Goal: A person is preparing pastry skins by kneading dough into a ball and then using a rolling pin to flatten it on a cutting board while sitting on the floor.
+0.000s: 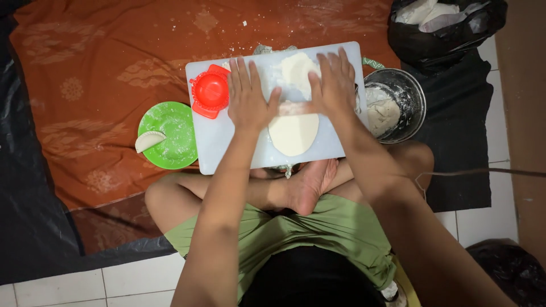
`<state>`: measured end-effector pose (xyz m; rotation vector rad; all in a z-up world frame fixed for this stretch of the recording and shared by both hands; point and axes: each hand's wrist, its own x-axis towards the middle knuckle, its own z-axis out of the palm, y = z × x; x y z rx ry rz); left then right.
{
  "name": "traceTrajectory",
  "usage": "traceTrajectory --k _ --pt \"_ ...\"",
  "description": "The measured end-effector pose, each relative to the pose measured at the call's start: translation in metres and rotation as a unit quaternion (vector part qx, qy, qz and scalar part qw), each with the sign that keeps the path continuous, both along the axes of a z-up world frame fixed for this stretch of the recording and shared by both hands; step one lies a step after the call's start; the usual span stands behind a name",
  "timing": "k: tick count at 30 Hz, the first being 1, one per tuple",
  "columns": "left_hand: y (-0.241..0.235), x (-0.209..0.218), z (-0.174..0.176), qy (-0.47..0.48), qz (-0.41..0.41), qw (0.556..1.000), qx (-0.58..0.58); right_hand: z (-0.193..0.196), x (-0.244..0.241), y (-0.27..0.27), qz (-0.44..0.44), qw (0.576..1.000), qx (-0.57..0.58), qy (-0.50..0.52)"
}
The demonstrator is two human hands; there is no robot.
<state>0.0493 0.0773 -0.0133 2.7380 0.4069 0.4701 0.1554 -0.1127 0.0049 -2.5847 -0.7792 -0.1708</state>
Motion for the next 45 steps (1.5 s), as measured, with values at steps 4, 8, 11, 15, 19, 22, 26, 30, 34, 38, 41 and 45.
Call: traceTrajectory --k 4,8,11,15,19,22,26,30,34,38,41,45 --pt "0.009 0.017 -0.005 0.011 -0.016 1.000 0.016 0.002 0.010 0.007 -0.004 0.999 0.029 -0.022" --pt "-0.005 -0.015 -0.007 0.016 0.000 1.000 0.017 0.003 -0.017 -0.009 -0.003 1.000 -0.012 0.016" --pt "-0.026 -0.060 -0.008 0.006 0.001 1.000 0.023 0.001 -0.059 -0.030 0.019 0.998 -0.045 0.027" --pt "-0.044 -0.116 -0.007 0.054 -0.041 0.998 0.000 -0.008 -0.112 -0.064 0.094 0.994 -0.020 -0.051" --pt "-0.049 -0.130 0.010 0.106 -0.066 0.991 -0.054 -0.018 -0.115 -0.080 0.121 0.990 0.004 -0.078" --pt "-0.068 -0.129 0.020 -0.055 -0.131 0.990 -0.023 -0.020 -0.100 -0.086 0.152 0.985 0.032 -0.069" --pt "-0.081 -0.105 0.016 -0.008 -0.202 0.979 -0.033 -0.042 -0.081 -0.104 0.079 0.992 0.024 -0.093" --pt "-0.078 -0.086 0.025 0.105 -0.199 0.974 -0.011 -0.043 -0.073 -0.116 -0.006 0.995 0.046 -0.092" --pt "-0.079 -0.079 -0.013 0.067 -0.243 0.965 0.077 -0.032 -0.076 -0.114 -0.081 0.990 0.091 -0.069" --pt "-0.093 -0.084 -0.033 -0.058 -0.269 0.938 0.210 -0.049 -0.073 -0.121 -0.103 0.973 0.203 -0.032" --pt "-0.098 -0.084 -0.040 -0.029 -0.257 0.933 0.251 -0.055 -0.074 -0.123 -0.110 0.962 0.250 -0.018" --pt "-0.082 -0.071 -0.020 -0.084 -0.250 0.931 0.252 -0.047 -0.076 -0.119 -0.129 0.948 0.291 0.014"
